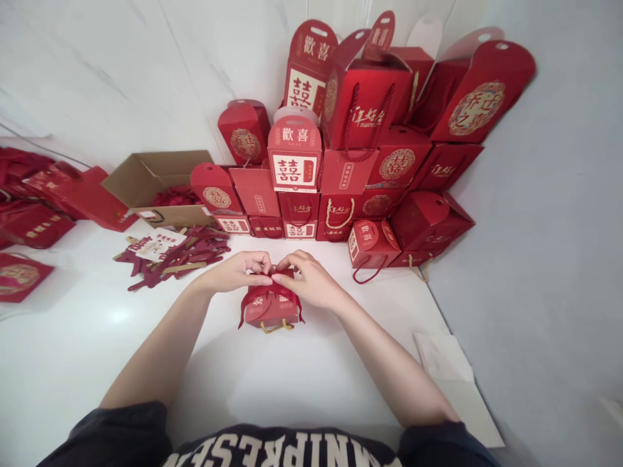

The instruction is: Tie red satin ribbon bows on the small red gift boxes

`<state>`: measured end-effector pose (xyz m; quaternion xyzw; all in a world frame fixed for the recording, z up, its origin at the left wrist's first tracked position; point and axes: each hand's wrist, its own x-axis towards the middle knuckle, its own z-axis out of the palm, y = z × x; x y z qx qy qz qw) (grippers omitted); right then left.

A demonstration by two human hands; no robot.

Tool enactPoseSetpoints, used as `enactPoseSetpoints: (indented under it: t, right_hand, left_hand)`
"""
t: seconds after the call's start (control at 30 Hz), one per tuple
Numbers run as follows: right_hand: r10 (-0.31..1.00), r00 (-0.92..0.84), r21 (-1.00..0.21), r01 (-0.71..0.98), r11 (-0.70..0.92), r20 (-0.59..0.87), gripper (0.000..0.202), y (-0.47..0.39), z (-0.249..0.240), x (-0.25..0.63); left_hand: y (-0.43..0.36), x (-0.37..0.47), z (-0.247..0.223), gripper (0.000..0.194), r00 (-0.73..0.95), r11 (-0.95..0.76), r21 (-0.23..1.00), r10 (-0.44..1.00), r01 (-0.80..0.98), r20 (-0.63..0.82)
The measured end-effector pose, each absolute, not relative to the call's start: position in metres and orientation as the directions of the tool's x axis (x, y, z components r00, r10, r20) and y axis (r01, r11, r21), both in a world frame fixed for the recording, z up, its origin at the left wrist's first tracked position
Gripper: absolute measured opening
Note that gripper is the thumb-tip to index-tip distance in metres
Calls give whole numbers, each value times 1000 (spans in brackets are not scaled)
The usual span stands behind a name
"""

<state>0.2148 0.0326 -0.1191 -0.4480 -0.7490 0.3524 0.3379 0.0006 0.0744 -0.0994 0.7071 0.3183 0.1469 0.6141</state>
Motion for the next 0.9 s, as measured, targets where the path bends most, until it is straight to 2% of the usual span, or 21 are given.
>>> enactPoseSetpoints:
  t: [0.1, 0.27, 0.37, 0.53, 0.67, 0.77, 0.9]
  right_hand:
    - [911, -365, -879, 350, 324, 190, 13, 37, -123, 216]
    - [890, -411, -930, 206, 303, 199, 16, 34, -119, 215]
    - [868, -422, -895, 231, 381, 260, 18, 31, -120, 212]
    - [810, -468, -830, 244, 502, 352, 4, 31, -125, 211]
    - [708, -571, -723, 265, 638, 415, 16, 33, -123, 217]
    - [657, -622, -659, 284, 696, 425, 17, 33, -119, 220]
    - [646, -650, -659, 285, 696, 401, 19, 33, -114, 221]
  left_hand:
    - [75, 0, -99, 27, 756, -10, 963, 621, 269, -205]
    - [75, 0, -101, 25, 770, 20, 970, 604, 243, -205]
    - [76, 0, -101, 25, 777, 36, 972, 594, 232, -208]
    - [77, -2, -100, 22, 795, 46, 971, 566, 233, -218]
    - [76, -1, -97, 23, 786, 29, 967, 577, 254, -224]
    - [74, 2, -95, 25, 773, -3, 961, 595, 277, -222]
    - [70, 3, -90, 29, 769, -101, 941, 608, 323, -199]
